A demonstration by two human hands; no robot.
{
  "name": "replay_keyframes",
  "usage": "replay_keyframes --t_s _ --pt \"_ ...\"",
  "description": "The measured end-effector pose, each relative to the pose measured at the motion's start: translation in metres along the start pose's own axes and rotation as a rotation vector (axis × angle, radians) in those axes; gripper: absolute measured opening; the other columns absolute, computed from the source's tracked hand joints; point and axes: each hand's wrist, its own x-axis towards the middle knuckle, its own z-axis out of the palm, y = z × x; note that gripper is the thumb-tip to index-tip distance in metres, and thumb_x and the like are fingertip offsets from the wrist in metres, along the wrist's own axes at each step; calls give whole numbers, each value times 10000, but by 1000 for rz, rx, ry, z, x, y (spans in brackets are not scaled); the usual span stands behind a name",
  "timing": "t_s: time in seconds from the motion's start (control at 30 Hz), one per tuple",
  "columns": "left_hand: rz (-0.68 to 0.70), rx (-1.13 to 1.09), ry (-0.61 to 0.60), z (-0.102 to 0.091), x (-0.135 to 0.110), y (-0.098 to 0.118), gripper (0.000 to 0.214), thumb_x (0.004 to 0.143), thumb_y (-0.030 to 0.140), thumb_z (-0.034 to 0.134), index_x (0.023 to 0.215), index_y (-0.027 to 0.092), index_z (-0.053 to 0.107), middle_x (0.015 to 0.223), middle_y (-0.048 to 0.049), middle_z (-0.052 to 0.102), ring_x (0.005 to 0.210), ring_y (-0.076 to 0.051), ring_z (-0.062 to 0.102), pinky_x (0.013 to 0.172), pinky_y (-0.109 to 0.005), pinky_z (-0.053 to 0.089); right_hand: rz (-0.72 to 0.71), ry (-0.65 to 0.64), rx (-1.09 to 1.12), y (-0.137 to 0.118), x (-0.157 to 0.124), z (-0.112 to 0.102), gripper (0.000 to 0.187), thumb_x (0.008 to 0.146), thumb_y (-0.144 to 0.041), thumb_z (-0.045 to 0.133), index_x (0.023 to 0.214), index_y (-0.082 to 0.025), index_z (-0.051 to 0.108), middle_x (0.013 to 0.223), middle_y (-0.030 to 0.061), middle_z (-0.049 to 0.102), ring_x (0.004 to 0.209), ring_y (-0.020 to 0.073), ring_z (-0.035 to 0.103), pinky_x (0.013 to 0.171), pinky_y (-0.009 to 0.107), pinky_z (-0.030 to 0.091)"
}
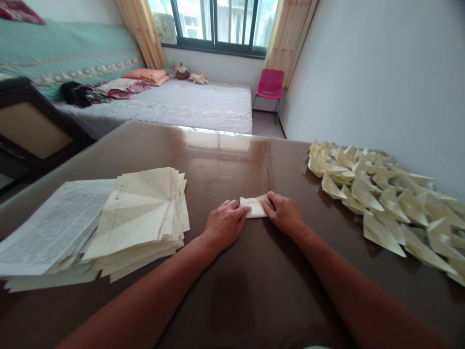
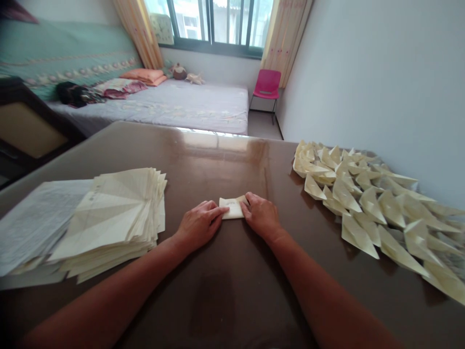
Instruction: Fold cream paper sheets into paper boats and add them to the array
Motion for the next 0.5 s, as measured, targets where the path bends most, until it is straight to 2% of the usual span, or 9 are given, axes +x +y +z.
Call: replay_keyframes --t_s 0.23,0.5 --pt "5 68 -45 -3 1 4 306 959 316 384 1119 314 645 928 -43 588 881 -189 524 688 -269 468 -4 -6 29 3 3 0 257 909 -433 448 802 -220 544 744 16 649 622 147 540 532 276 193" --pt "20 67 -18 -4 -1 6 290 962 320 390 1112 289 637 952 -49 556 899 -178 482 724 -252 483 3 -16 -2 0 2 -1 258 921 -430 434 845 -221 565 783 27 665 636 150 558 534 279 196"
